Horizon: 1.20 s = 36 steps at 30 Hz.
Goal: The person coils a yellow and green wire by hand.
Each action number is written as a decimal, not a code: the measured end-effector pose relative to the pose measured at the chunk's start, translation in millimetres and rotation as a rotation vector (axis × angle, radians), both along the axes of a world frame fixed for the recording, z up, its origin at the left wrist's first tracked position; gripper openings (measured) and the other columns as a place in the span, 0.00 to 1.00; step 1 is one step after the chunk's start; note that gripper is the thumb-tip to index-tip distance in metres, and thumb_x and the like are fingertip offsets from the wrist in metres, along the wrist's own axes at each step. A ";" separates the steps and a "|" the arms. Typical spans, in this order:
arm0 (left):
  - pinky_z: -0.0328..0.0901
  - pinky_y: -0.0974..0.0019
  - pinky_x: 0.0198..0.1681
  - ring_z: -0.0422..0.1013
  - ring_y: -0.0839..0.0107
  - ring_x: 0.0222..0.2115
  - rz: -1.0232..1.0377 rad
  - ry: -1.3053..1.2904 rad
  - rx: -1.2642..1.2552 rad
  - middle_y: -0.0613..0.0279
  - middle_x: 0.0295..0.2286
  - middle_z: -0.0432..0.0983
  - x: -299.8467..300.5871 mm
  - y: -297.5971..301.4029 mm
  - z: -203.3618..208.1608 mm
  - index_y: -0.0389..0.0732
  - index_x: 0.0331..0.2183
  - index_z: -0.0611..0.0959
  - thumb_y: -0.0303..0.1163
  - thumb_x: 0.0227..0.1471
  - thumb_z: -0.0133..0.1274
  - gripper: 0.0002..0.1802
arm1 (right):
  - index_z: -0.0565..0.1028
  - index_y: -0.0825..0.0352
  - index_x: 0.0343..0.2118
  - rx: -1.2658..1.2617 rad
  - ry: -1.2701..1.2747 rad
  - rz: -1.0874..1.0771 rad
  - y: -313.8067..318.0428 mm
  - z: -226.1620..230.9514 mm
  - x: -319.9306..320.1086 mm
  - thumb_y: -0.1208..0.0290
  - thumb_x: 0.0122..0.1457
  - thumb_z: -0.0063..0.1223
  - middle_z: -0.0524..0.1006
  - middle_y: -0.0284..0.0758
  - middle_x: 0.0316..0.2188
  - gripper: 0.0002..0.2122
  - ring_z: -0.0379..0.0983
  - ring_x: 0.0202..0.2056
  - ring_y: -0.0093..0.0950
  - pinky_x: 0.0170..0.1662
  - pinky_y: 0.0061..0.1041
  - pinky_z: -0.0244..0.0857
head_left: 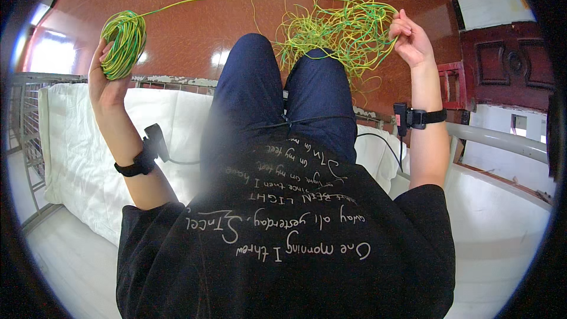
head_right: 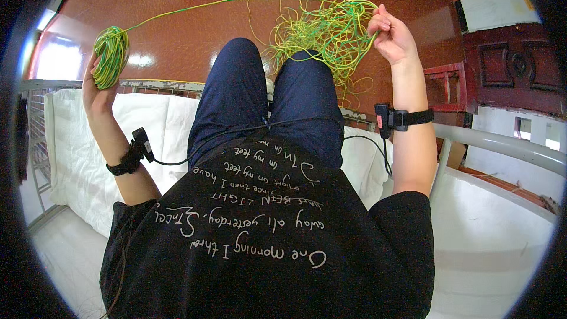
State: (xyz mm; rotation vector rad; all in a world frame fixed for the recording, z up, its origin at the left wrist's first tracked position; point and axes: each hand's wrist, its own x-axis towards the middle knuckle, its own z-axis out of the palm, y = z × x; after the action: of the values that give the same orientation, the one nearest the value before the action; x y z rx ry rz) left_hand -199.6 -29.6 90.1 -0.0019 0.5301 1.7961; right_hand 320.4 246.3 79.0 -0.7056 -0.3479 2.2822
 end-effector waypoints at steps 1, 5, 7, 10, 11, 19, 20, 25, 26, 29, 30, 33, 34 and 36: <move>0.66 0.71 0.35 0.63 0.80 0.19 0.008 0.000 -0.038 0.71 0.16 0.63 -11.1 -0.8 -10.2 0.40 0.25 0.71 0.29 0.59 0.41 0.11 | 0.64 0.70 0.33 0.000 0.003 0.001 0.5 0.0 2.2 0.68 0.64 0.42 0.59 0.24 0.16 0.09 0.55 0.17 0.16 0.26 0.14 0.59; 0.68 0.68 0.38 0.66 0.78 0.19 0.077 -0.034 -0.156 0.68 0.16 0.66 -24.3 0.1 -30.1 0.38 0.26 0.73 0.30 0.60 0.40 0.11 | 0.65 0.68 0.32 0.205 -0.185 -0.007 0.7 4.7 12.9 0.66 0.64 0.41 0.57 0.21 0.15 0.10 0.52 0.16 0.13 0.21 0.14 0.50; 0.67 0.65 0.40 0.66 0.77 0.20 0.032 -0.058 -0.100 0.68 0.16 0.65 -23.5 -0.9 -29.8 0.38 0.27 0.73 0.30 0.60 0.40 0.11 | 0.66 0.67 0.30 0.487 -0.648 -0.054 -0.3 8.8 15.1 0.65 0.64 0.42 0.56 0.20 0.14 0.10 0.50 0.15 0.13 0.19 0.14 0.46; 0.64 0.59 0.47 0.65 0.75 0.22 -0.107 -0.139 0.075 0.68 0.17 0.64 -19.9 1.0 -31.5 0.38 0.28 0.72 0.30 0.60 0.39 0.11 | 0.67 0.65 0.28 0.745 -1.072 -0.088 -0.5 6.3 20.3 0.64 0.63 0.44 0.55 0.19 0.13 0.11 0.47 0.13 0.13 0.16 0.15 0.42; 0.64 0.59 0.47 0.65 0.75 0.22 -0.118 -0.143 0.077 0.68 0.17 0.64 -18.3 4.6 -32.3 0.38 0.28 0.72 0.30 0.60 0.39 0.11 | 0.68 0.65 0.28 0.896 -1.321 -0.105 -0.4 5.0 23.7 0.64 0.63 0.44 0.55 0.19 0.13 0.11 0.46 0.12 0.13 0.15 0.15 0.41; 0.65 0.70 0.39 0.61 0.79 0.20 0.063 0.215 0.190 0.66 0.22 0.61 -11.2 -11.3 -8.0 0.35 0.35 0.67 0.30 0.61 0.39 0.07 | 0.62 0.63 0.23 0.023 -0.002 0.278 -41.2 16.1 13.5 0.65 0.66 0.33 0.53 0.21 0.11 0.14 0.48 0.12 0.14 0.14 0.15 0.45; 0.65 0.70 0.39 0.61 0.79 0.20 0.054 0.196 0.218 0.66 0.22 0.61 -13.4 -10.8 -9.7 0.35 0.35 0.67 0.30 0.61 0.39 0.07 | 0.63 0.66 0.23 0.016 0.207 0.324 -50.0 15.6 9.0 0.67 0.66 0.31 0.58 0.25 0.14 0.14 0.53 0.15 0.16 0.17 0.16 0.50; 0.64 0.69 0.40 0.61 0.80 0.21 0.296 0.344 0.004 0.66 0.22 0.60 3.9 -10.9 -0.3 0.34 0.36 0.67 0.29 0.61 0.40 0.08 | 0.70 0.77 0.38 0.049 0.513 0.170 -94.5 20.7 -22.3 0.74 0.63 0.30 0.70 0.42 0.44 0.14 0.69 0.33 0.26 0.30 0.19 0.65; 0.63 0.70 0.39 0.60 0.80 0.21 0.114 0.259 0.226 0.66 0.22 0.60 4.3 -15.5 0.3 0.34 0.36 0.67 0.30 0.61 0.40 0.08 | 0.68 0.79 0.43 0.042 0.576 0.043 -104.5 25.3 -29.8 0.76 0.62 0.29 0.63 0.40 0.52 0.14 0.68 0.41 0.30 0.35 0.23 0.69; 0.62 0.72 0.35 0.59 0.80 0.21 0.084 0.332 0.255 0.67 0.23 0.59 11.4 -15.3 7.8 0.34 0.37 0.67 0.30 0.61 0.40 0.08 | 0.66 0.73 0.52 0.194 0.834 0.046 -102.6 7.9 -42.1 0.81 0.62 0.32 0.40 0.33 0.65 0.16 0.59 0.57 0.37 0.46 0.31 0.72; 0.59 0.76 0.31 0.58 0.81 0.20 0.089 0.389 0.253 0.67 0.23 0.59 13.4 -15.2 10.7 0.34 0.38 0.68 0.30 0.61 0.40 0.08 | 0.65 0.68 0.54 0.248 0.842 0.077 -101.5 3.8 -47.6 0.81 0.61 0.35 0.41 0.33 0.65 0.17 0.58 0.58 0.37 0.44 0.28 0.73; 0.55 0.80 0.28 0.57 0.82 0.20 0.063 0.544 0.303 0.67 0.23 0.58 38.5 -16.2 31.2 0.35 0.41 0.68 0.30 0.61 0.40 0.09 | 0.56 0.57 0.60 0.372 0.754 0.119 -98.3 -2.1 -63.3 0.76 0.59 0.45 0.40 0.35 0.65 0.26 0.53 0.60 0.39 0.39 0.22 0.75; 0.52 0.82 0.24 0.56 0.84 0.20 0.133 0.671 0.259 0.69 0.23 0.59 45.6 -17.5 34.2 0.34 0.47 0.67 0.29 0.59 0.43 0.15 | 0.49 0.56 0.62 0.421 0.591 0.175 -100.7 -0.3 -71.5 0.71 0.59 0.47 0.39 0.37 0.65 0.30 0.52 0.60 0.42 0.40 0.24 0.75; 0.51 0.82 0.22 0.56 0.84 0.21 0.155 0.890 0.190 0.68 0.24 0.62 65.6 -17.3 48.4 0.34 0.49 0.67 0.29 0.57 0.45 0.19 | 0.34 0.56 0.64 0.542 0.296 0.255 -107.3 -2.7 -88.2 0.59 0.54 0.54 0.39 0.42 0.65 0.44 0.48 0.61 0.47 0.51 0.32 0.68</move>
State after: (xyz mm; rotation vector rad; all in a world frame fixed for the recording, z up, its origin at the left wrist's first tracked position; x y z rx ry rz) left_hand -134.0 -46.9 138.5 0.9425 0.9919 1.9380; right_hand 232.3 138.9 76.2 -0.0475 -0.9068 2.3231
